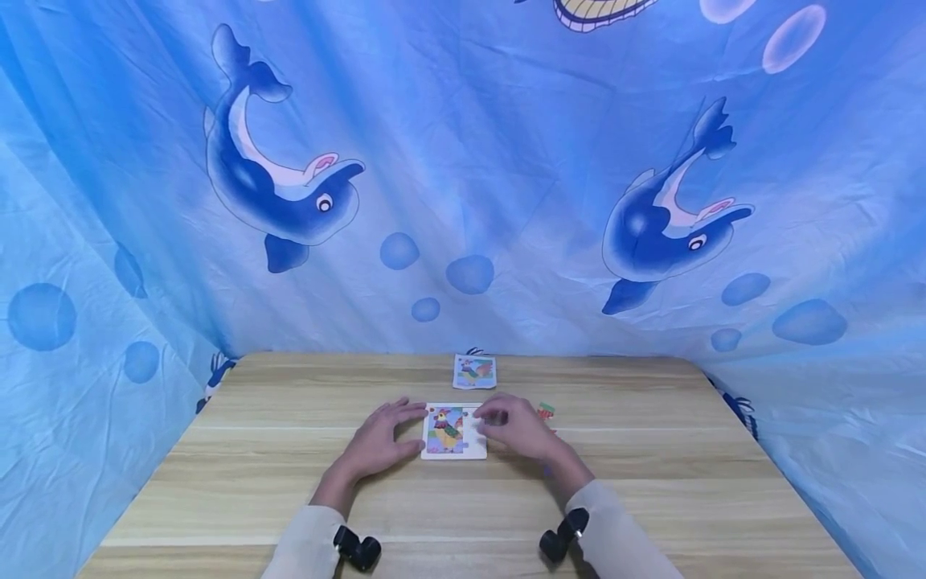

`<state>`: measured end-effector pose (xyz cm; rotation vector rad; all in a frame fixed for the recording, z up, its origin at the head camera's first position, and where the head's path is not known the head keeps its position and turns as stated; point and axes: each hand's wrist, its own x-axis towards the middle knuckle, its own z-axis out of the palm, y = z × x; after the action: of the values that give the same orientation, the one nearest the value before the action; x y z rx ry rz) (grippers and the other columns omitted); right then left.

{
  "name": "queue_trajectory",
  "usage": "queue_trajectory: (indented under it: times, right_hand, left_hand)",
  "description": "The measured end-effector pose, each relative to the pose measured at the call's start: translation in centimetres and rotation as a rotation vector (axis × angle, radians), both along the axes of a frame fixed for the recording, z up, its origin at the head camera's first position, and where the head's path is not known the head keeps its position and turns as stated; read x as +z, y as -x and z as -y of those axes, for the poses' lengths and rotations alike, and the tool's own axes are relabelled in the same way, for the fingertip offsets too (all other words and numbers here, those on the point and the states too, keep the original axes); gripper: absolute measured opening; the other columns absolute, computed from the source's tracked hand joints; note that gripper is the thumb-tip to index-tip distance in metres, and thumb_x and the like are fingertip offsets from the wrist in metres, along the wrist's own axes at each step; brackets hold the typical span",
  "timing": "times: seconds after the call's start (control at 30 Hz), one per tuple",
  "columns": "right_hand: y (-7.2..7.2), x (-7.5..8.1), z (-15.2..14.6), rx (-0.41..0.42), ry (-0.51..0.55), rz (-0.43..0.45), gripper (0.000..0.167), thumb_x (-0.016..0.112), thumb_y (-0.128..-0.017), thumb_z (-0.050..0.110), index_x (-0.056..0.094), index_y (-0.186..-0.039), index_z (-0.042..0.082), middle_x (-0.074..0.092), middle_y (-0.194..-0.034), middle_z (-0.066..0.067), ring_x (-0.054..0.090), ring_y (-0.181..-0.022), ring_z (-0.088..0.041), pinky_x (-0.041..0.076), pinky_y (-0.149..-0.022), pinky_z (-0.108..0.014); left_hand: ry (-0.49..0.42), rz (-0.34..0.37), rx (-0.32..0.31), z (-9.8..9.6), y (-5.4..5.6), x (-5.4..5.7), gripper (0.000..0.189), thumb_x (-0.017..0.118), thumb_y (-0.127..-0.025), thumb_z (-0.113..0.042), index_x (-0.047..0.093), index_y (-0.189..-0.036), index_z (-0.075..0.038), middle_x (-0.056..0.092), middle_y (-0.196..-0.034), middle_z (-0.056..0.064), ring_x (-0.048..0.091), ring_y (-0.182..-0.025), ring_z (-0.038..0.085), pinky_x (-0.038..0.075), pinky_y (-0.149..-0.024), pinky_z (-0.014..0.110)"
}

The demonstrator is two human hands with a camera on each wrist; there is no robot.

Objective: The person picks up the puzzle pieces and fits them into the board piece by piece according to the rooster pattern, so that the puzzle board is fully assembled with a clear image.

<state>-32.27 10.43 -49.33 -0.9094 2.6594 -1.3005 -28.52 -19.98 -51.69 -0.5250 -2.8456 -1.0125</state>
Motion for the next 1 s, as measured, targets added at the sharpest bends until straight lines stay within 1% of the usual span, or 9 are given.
queue_trajectory:
  times: [0.17,0.3,0.43,0.57,0.8,0.9,1.0]
  right_hand:
    - [1.1,-0.1,-3.8,-0.112,0.048,-0.01,0.024,0.079,-0.09,0.018,0.078,-0.112,0.01,0.072,-0.108,-0.003,0.063,-0.09,-0.012,0.054,-0.075,-0.02]
    - [1.8,-0.3,-6.6,-0.209,0.071,0.027,0.022,0.078,-0.089,0.012,0.078,-0.111,0.009,0.073,-0.109,-0.007,0.064,-0.091,-0.014,0.054,-0.076,-0.02]
    - [2.2,-0.8,-8.7,-0.281,0.065,0.06,0.022,0.078,-0.089,0.01,0.078,-0.111,0.008,0.073,-0.112,-0.01,0.065,-0.093,-0.014,0.055,-0.077,-0.02]
    - [2.4,-1.1,-10.0,-0.312,0.041,0.054,0.024,0.078,-0.088,0.01,0.078,-0.112,0.008,0.072,-0.116,-0.012,0.065,-0.096,-0.016,0.055,-0.079,-0.02]
    - [2.1,-1.2,-10.8,-0.321,-0.006,0.041,0.023,0.079,-0.088,0.017,0.078,-0.111,0.013,0.07,-0.115,-0.006,0.065,-0.102,-0.018,0.055,-0.086,-0.025]
    - [2.1,-1.4,-10.9,-0.319,-0.032,0.011,0.023,0.079,-0.088,0.017,0.079,-0.111,0.012,0.071,-0.114,-0.005,0.066,-0.103,-0.018,0.055,-0.089,-0.026]
    - [2.2,-1.5,-10.9,-0.318,-0.045,-0.016,0.023,0.079,-0.088,0.017,0.079,-0.11,0.012,0.071,-0.113,-0.004,0.066,-0.101,-0.017,0.055,-0.088,-0.026]
  left_hand:
    - [-0.005,0.001,-0.004,0.0,-0.1,0.4,0.056,0.075,-0.088,-0.033,0.064,-0.142,-0.021,0.054,-0.157,0.0,0.034,-0.156,0.032,0.022,-0.127,0.066]
    - [-0.005,0.003,-0.003,0.1,0.0,0.5,0.056,0.074,-0.089,-0.033,0.064,-0.142,-0.02,0.054,-0.157,0.0,0.034,-0.156,0.032,0.023,-0.127,0.066]
    - [-0.003,0.01,0.0,0.1,0.0,0.5,0.056,0.075,-0.089,-0.033,0.064,-0.142,-0.02,0.053,-0.157,0.0,0.033,-0.157,0.032,0.022,-0.128,0.065]
    - [-0.006,0.011,0.0,0.1,-0.1,0.5,0.057,0.075,-0.088,-0.032,0.064,-0.142,-0.02,0.054,-0.157,0.0,0.033,-0.156,0.033,0.021,-0.128,0.064]
    - [-0.009,0.013,-0.005,0.0,0.0,0.2,0.056,0.075,-0.089,-0.034,0.064,-0.143,-0.021,0.053,-0.157,-0.001,0.033,-0.157,0.032,0.021,-0.128,0.063]
    - [-0.012,0.013,-0.01,0.0,-0.1,0.1,0.056,0.074,-0.089,-0.034,0.064,-0.143,-0.021,0.053,-0.157,0.0,0.033,-0.157,0.032,0.021,-0.129,0.063]
    - [-0.011,0.012,-0.008,0.0,-0.1,0.2,0.056,0.074,-0.089,-0.033,0.064,-0.142,-0.021,0.053,-0.157,-0.001,0.033,-0.157,0.031,0.02,-0.13,0.061]
